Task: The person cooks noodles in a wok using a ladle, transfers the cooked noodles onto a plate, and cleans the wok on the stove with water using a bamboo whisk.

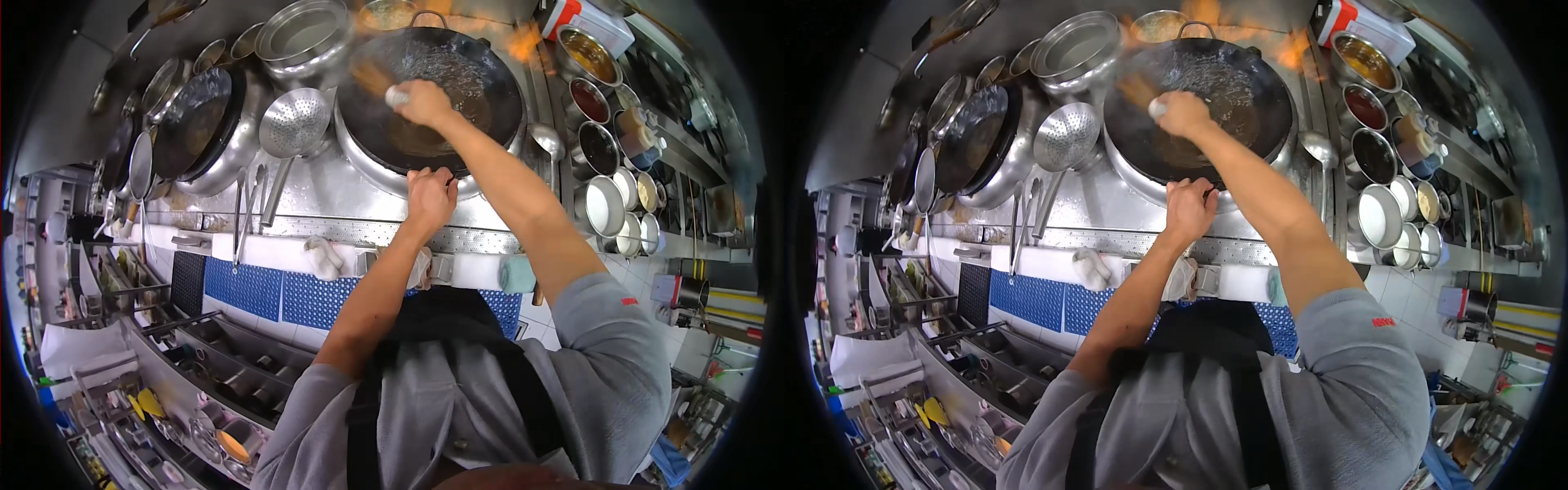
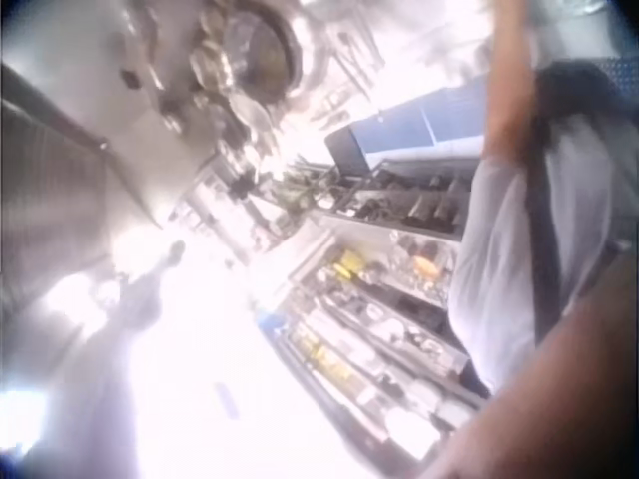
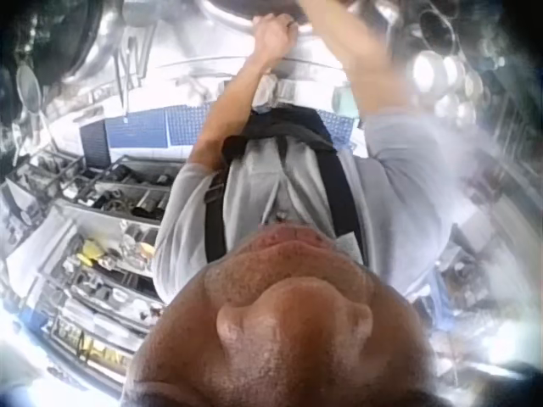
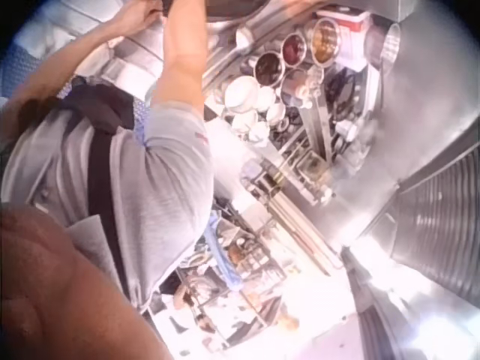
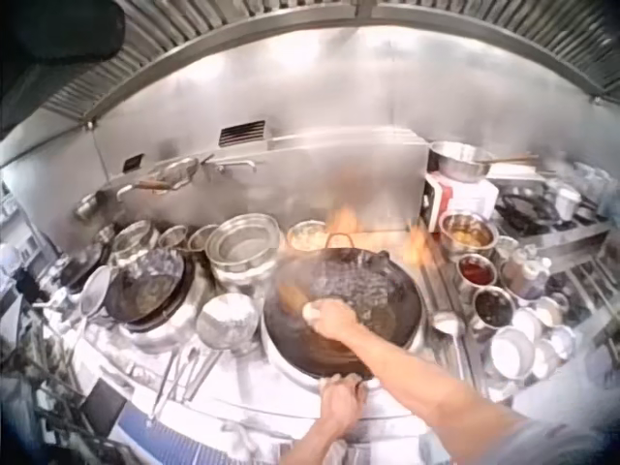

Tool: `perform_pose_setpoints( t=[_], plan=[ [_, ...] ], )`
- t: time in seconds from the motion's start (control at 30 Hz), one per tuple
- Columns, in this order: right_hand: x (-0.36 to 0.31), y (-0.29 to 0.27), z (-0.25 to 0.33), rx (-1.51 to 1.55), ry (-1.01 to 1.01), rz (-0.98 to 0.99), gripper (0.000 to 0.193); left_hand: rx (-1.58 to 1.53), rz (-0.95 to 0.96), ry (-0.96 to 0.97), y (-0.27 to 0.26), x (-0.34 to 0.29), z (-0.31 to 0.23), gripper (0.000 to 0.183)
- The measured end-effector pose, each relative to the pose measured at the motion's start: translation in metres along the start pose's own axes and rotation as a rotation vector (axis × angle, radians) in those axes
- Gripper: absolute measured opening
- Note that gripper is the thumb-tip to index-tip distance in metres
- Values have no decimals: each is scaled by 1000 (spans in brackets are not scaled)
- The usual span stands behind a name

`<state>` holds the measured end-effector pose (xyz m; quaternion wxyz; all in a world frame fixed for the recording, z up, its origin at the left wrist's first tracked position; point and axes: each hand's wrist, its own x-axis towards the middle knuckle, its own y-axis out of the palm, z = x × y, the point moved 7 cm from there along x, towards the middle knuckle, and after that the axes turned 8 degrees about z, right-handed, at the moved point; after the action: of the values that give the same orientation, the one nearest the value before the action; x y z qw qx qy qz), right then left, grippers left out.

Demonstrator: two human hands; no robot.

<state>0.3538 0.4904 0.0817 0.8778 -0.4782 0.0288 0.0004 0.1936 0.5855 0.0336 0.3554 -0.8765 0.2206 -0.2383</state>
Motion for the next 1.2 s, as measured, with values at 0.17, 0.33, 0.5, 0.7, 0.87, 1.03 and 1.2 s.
perform_pose_setpoints(
  t=[0.17, 0.33, 0.5, 0.7, 0.87, 1.03, 1.2],
  plan=[
    [-91, -14, 8, -94, -268, 353, 45, 74, -174, 41, -28, -14, -9, 14],
    [-144, -128, -77, -612, -85, 322, 33, 352, 60, -80, -4, -3, -8, 20],
    [11, -103, -102, -446, -63, -30, 29, 328, 253, -35, 12, 7, -18, 26],
    [-20, -26, -19, -154, -75, 52, 32, 450, 319, -143, 10, 5, 7, 33],
    [-141, -81, -43, 37, -99, -235, 46, 372, 98, -54, -16, -14, -22, 31],
    [-311, -87, -68, 360, -68, -650, 51, 242, -32, 63, -34, -41, -49, 29],
    [-429, -12, -101, 398, 113, -765, 53, 179, -3, 30, -53, -55, -62, 29]
  ],
)
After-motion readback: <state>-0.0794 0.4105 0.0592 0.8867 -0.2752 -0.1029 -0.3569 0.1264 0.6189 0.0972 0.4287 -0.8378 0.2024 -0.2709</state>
